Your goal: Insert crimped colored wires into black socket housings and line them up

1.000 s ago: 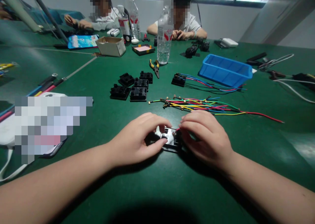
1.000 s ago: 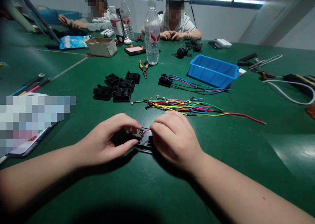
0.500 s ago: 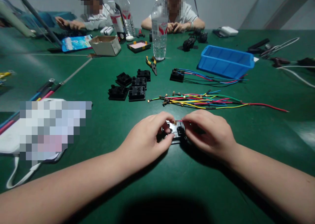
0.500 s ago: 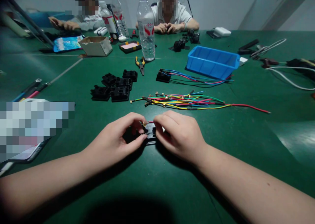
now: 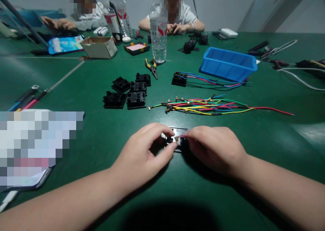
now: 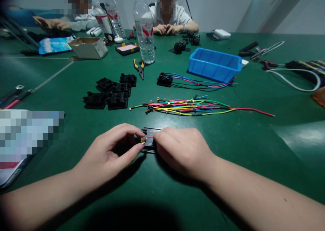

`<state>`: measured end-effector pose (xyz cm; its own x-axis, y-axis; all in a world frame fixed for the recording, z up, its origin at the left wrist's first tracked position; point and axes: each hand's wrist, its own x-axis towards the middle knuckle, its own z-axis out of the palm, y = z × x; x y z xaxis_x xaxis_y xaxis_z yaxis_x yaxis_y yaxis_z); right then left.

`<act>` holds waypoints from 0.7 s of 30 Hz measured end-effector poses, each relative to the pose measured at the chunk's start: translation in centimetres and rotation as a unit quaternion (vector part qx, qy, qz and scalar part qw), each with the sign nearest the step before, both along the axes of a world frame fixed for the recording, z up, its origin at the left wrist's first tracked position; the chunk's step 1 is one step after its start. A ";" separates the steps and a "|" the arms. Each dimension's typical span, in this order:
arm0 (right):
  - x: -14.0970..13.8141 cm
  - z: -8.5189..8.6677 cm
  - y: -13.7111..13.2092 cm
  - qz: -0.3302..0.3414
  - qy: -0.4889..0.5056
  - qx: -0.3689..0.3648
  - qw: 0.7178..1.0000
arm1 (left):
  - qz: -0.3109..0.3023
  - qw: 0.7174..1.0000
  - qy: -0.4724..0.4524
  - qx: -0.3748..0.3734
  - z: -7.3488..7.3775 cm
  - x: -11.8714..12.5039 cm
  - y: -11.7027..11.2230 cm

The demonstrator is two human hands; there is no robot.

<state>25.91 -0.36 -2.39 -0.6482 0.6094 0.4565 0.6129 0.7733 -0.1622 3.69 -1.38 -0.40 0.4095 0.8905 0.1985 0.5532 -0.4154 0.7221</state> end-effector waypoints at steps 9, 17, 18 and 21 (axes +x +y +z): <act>0.1 -0.2 -0.2 0.009 -0.020 0.024 0.999 | -0.020 1.000 -0.019 0.008 0.0 -0.2 0.1; -0.6 0.5 -0.3 0.049 -0.007 0.043 0.998 | -0.004 1.000 0.016 0.007 -0.1 -0.2 0.1; -0.7 0.5 -0.3 0.053 -0.001 0.042 0.998 | -0.006 1.000 0.016 0.005 -0.1 -0.2 0.1; -0.7 0.4 -0.3 0.058 0.002 0.032 0.998 | -0.012 1.000 0.012 -0.001 -0.2 -0.1 0.1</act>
<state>25.21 -0.65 -1.95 -0.7105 0.5000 0.4951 0.5184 0.8477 -0.1123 3.56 -1.25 -0.57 0.4346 0.8809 0.1876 0.5601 -0.4275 0.7097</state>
